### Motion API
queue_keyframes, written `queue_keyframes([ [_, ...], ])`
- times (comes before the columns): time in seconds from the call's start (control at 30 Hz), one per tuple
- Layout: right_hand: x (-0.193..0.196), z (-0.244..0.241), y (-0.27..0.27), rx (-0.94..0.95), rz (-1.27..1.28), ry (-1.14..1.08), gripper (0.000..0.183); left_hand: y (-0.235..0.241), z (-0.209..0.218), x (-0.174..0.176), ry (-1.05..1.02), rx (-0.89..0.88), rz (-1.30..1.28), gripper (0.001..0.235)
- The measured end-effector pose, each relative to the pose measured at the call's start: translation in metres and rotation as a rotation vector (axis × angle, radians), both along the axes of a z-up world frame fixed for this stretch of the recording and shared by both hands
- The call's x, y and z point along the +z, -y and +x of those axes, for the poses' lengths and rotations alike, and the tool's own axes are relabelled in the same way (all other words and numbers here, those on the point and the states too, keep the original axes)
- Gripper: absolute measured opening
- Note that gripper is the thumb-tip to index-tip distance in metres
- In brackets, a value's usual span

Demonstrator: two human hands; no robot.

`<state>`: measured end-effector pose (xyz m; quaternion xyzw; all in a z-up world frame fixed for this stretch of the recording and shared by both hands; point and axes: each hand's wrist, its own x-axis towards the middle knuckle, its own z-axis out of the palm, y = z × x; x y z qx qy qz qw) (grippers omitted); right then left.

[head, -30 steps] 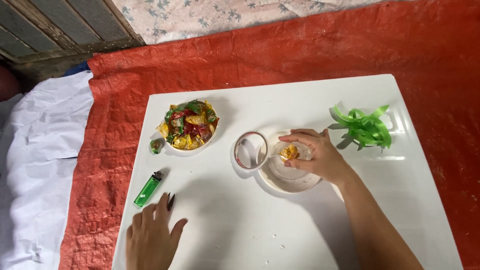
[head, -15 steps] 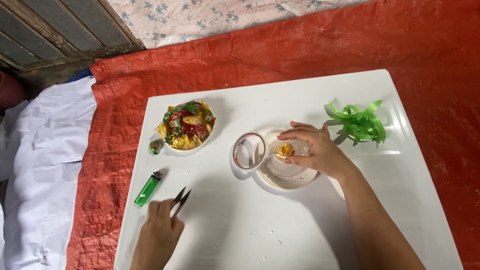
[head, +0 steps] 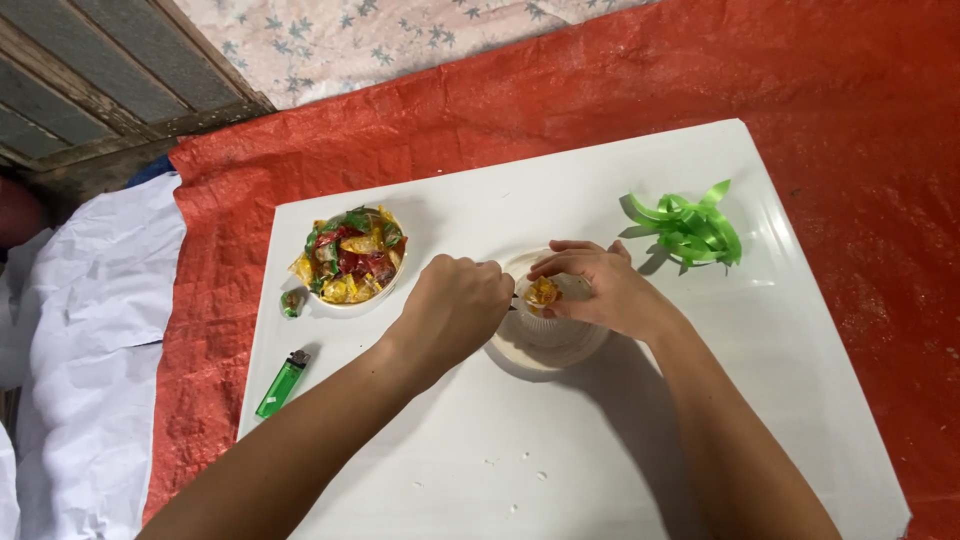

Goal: Assembling a decorative candy arrangement by attaching gold-wrapped candies to a circular base using tape and scissors.

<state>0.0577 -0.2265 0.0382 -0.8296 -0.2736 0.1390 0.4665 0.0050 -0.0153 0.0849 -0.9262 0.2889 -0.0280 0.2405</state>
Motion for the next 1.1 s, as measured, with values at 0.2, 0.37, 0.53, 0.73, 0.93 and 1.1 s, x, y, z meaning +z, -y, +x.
queue_keyframes([
  [0.2,0.003,0.002,0.001,-0.002,-0.076,-0.002,0.039,0.020,0.005,0.011,-0.041,-0.067,0.057,0.020],
  [0.37,-0.002,0.002,0.001,-0.011,-0.060,0.008,0.039,0.028,0.004,0.013,-0.034,-0.056,0.087,0.022],
  [0.53,-0.001,0.001,0.001,-0.014,-0.053,0.011,0.039,0.040,-0.002,0.028,-0.090,-0.021,0.104,0.025],
  [0.73,-0.006,0.001,0.000,-0.021,-0.022,-0.009,0.036,0.045,0.006,0.021,-0.131,-0.063,0.093,0.026],
  [0.93,-0.015,0.004,-0.001,-0.033,-0.025,-0.015,0.034,0.050,0.009,0.024,-0.155,-0.083,0.100,0.024],
  [1.1,-0.010,0.002,0.000,-0.025,-0.030,-0.011,0.035,0.039,0.024,-0.006,-0.107,-0.148,-0.019,0.023],
])
